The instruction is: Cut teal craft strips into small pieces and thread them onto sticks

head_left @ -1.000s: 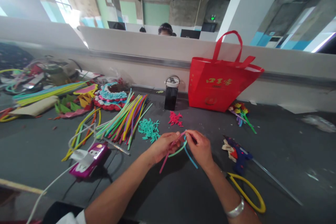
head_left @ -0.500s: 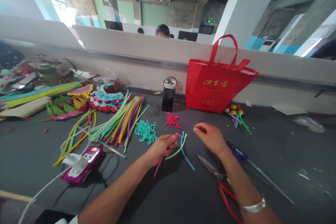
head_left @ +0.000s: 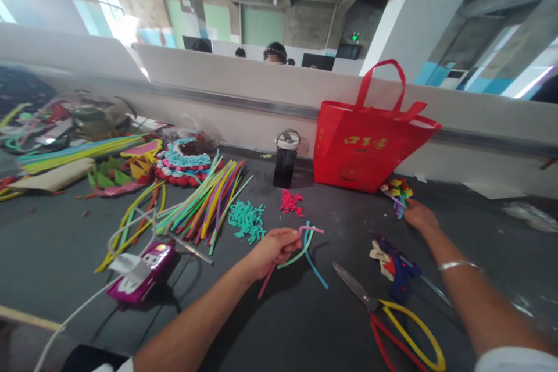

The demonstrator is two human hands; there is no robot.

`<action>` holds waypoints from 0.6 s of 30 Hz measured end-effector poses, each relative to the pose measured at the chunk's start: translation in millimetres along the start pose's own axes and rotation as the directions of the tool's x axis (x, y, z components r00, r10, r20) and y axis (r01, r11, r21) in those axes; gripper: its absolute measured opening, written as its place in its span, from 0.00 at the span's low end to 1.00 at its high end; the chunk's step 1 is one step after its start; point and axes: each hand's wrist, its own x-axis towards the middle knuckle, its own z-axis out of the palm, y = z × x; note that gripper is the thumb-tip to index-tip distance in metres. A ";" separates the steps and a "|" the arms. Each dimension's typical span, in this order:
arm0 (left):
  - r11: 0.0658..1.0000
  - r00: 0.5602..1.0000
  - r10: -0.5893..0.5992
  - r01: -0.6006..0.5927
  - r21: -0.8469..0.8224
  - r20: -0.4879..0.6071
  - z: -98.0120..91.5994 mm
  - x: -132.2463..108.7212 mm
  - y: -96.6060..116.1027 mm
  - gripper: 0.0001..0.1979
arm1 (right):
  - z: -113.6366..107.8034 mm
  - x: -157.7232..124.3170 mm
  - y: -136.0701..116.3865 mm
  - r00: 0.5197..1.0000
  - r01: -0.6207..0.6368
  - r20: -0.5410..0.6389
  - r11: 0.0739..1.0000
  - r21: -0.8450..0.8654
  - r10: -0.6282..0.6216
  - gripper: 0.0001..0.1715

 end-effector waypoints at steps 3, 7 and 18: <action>1.000 1.000 -0.018 0.018 0.024 0.000 1.4 -1.6 0.9 0.19 | 6.5 6.5 14.5 0.996 0.035 0.077 0.999 -0.017 -0.033 0.19; 0.998 0.999 -0.035 0.035 0.050 -0.009 1.6 -2.4 2.0 0.20 | 14.9 12.0 22.6 0.993 0.052 0.111 0.997 -0.059 -0.045 0.20; 0.996 0.999 -0.048 0.049 0.079 -0.007 2.2 -2.1 5.0 0.20 | 32.5 8.5 23.0 0.998 -0.005 0.060 0.991 -0.133 0.013 0.13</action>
